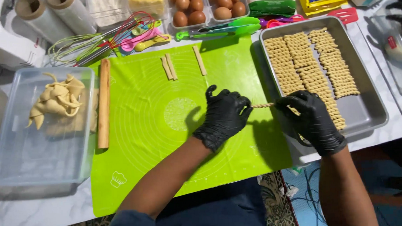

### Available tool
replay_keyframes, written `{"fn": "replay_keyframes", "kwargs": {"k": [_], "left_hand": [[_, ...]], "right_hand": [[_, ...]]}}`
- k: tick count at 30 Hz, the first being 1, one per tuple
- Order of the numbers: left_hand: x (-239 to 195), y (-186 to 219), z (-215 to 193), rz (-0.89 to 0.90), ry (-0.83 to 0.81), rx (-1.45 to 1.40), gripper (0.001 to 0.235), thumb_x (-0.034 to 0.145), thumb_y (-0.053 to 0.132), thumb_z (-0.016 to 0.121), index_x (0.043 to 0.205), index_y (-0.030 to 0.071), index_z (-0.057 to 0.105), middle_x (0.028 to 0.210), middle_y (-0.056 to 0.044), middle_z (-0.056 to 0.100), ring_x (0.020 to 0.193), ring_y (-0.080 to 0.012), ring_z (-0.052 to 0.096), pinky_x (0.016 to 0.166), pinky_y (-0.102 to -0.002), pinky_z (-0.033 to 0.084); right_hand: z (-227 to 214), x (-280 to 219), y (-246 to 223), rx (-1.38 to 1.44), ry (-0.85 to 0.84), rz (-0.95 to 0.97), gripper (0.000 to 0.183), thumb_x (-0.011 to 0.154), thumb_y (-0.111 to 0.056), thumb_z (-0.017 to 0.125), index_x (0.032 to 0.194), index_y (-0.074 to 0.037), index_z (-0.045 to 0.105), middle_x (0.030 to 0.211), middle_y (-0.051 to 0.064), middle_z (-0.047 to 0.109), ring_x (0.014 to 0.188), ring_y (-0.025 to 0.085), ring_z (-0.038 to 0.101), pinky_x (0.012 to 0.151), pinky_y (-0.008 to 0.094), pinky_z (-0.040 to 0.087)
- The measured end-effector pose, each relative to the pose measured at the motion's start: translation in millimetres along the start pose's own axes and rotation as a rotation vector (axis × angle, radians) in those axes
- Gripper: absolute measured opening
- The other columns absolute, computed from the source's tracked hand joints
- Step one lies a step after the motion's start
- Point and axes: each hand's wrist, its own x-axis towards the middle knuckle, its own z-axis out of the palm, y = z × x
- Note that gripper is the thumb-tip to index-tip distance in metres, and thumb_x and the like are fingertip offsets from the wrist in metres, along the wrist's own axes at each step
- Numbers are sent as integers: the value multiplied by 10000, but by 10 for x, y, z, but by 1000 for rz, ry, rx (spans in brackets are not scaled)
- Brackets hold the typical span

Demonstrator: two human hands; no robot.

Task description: The person shapes small pieces of dough into thin, twisted ropes on a green silicone mat. They roll the dough with gloved hands, twist it, and then place the finished pieces onto a metal baking tray.

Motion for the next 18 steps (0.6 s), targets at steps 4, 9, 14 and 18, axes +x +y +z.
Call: {"fn": "replay_keyframes", "kwargs": {"k": [4,9,14,18], "left_hand": [[404,559,504,92,122,-40,170,814,337,674,685,228,649,702,-15,653,775,-335,642,1035,-571,306],[876,1245,1103,81,-17,-152,133,731,227,604,618,170,642,663,-19,645,811,-354,625,1029,-619,319],[1199,1624,1440,22,-281,-73,124,783,227,639,777,229,763,831,-9,745,1040,-333,650,1117,-648,283],[1351,1773,1643,-23,-437,-30,244,718,94,616,799,264,771,837,14,728,1090,-294,625,1146,-620,250]], "right_hand": [[-570,-141,186,20,33,-83,116,942,-16,783,1056,-16,762,973,170,737,832,288,700,728,403,526],[-923,-467,869,-153,71,18,58,987,27,808,1023,-11,782,1015,183,756,896,320,707,831,427,527],[-958,-802,1645,-291,114,101,79,982,-56,854,1054,-71,824,1110,172,752,946,306,708,821,425,527],[-769,-1167,2341,-449,85,270,206,935,-298,816,1140,-308,800,1366,-9,690,1230,261,625,980,504,310]]}}
